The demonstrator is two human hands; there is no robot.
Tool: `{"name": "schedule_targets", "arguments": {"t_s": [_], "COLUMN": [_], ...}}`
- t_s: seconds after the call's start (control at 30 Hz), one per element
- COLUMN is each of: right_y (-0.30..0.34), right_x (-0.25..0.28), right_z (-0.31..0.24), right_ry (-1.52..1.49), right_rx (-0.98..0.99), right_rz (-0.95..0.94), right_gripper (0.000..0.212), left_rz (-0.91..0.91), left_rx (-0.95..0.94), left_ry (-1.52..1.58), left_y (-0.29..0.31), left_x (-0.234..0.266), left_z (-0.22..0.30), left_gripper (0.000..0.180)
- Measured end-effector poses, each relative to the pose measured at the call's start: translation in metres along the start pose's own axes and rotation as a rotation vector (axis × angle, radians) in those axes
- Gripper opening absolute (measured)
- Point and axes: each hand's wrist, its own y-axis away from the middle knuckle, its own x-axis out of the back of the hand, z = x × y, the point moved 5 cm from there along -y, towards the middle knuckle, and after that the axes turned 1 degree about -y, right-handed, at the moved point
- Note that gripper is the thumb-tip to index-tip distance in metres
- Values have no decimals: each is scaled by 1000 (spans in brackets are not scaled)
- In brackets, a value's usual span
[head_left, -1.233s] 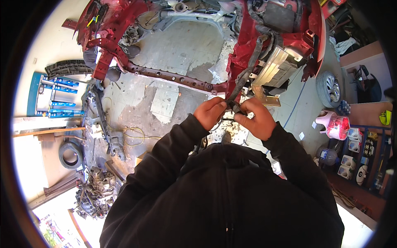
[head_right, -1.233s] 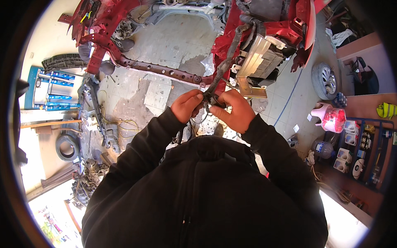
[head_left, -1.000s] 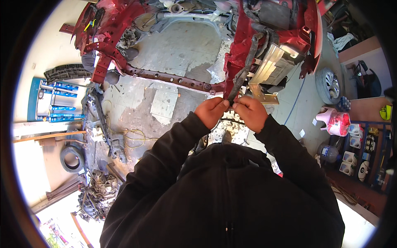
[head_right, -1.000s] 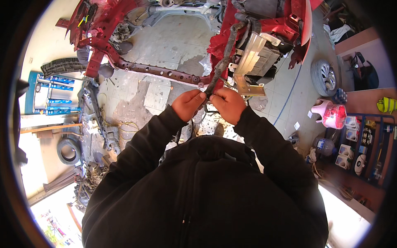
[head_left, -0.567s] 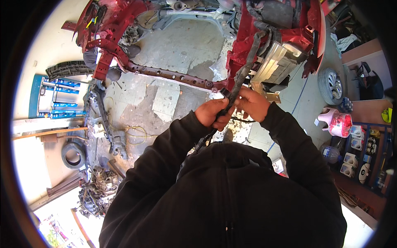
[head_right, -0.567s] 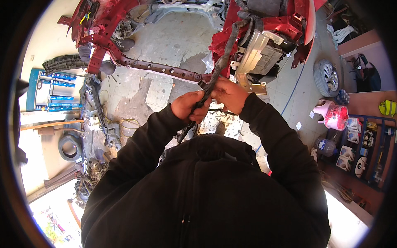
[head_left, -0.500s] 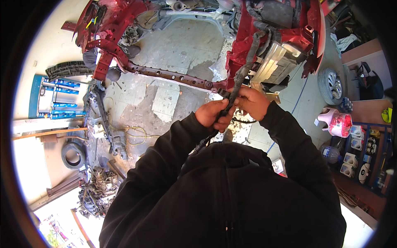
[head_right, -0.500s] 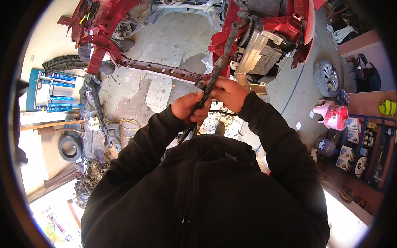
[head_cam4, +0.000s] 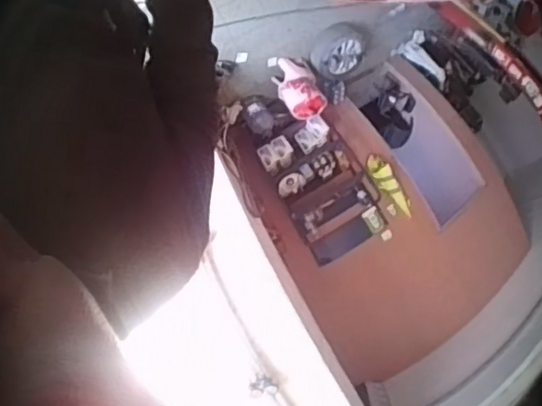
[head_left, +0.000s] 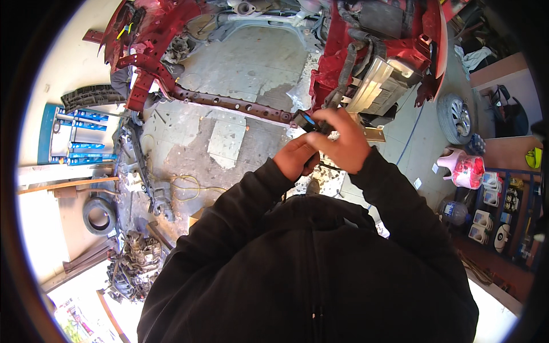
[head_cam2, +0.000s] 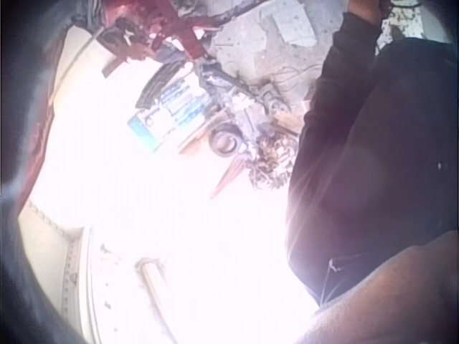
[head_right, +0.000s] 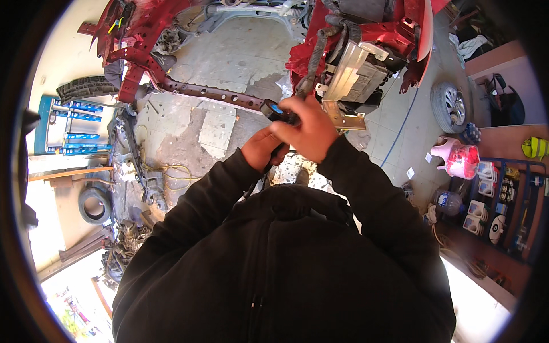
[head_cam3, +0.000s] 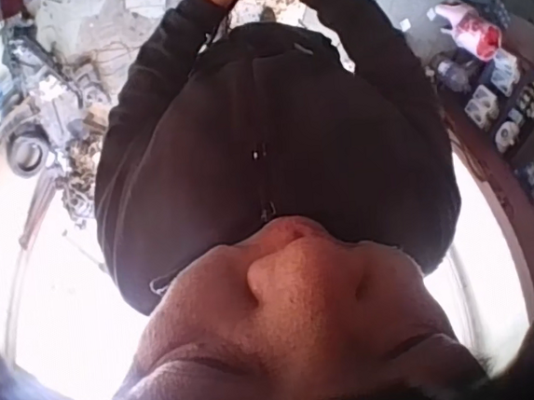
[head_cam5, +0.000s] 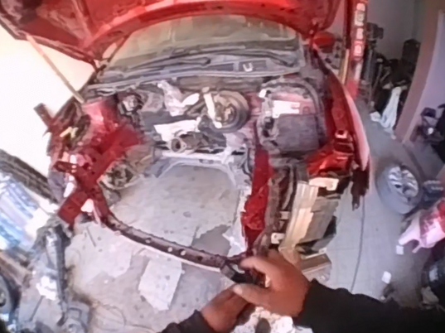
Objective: The person strips and twists wires in a harness, then uses pliers to crimp connectors onto the ends. The person continues to strip and twist additional wires along the harness. The work is performed in a cluttered auto repair shop with a red car frame visible.
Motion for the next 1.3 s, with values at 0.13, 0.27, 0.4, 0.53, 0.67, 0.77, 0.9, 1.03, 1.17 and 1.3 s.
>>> {"name": "schedule_targets", "arguments": {"t_s": [0.13, 0.27, 0.4, 0.53, 0.67, 0.77, 0.9, 1.03, 1.17, 1.3], "right_y": [-13, -14, -7, -3, 0, 9, 13, 15, 10, 1], "right_x": [-9, 9, 27, 24, 20, 17, 11, 4, 4, 5], "right_z": [-1, 7, 17, 23, 30, 37, 41, 48, 44, 31], "right_ry": [-305, -725, -487, -204, -82, -238, -311, -313, -158, -145], "right_rx": [-402, -657, -638, -580, -565, -676, -655, -707, -640, -492], "right_rz": [-200, -374, -347, -311, -319, -280, -228, -216, -224, -219], "right_gripper": [36, 37, 41, 59, 45, 39, 41, 42, 43, 43], "left_rz": [47, 44, 33, 104, 117, 52, 22, 53, 146, 277], "left_rx": [-61, -68, -126, -234, -27, -4, 120, 22, -126, -492], "left_ry": [-157, -58, -203, -496, -137, -102, 70, -90, -482, -975], "left_y": [0, 2, -1, -8, -13, -14, -13, -15, -17, -13], "left_x": [2, 11, 14, 12, 13, 12, 16, 17, 16, 8], "left_z": [4, 13, 20, 25, 16, 18, 14, 13, 14, 26], "left_gripper": [23, 25, 24, 26, 30, 32, 32, 32, 26, 21]}}
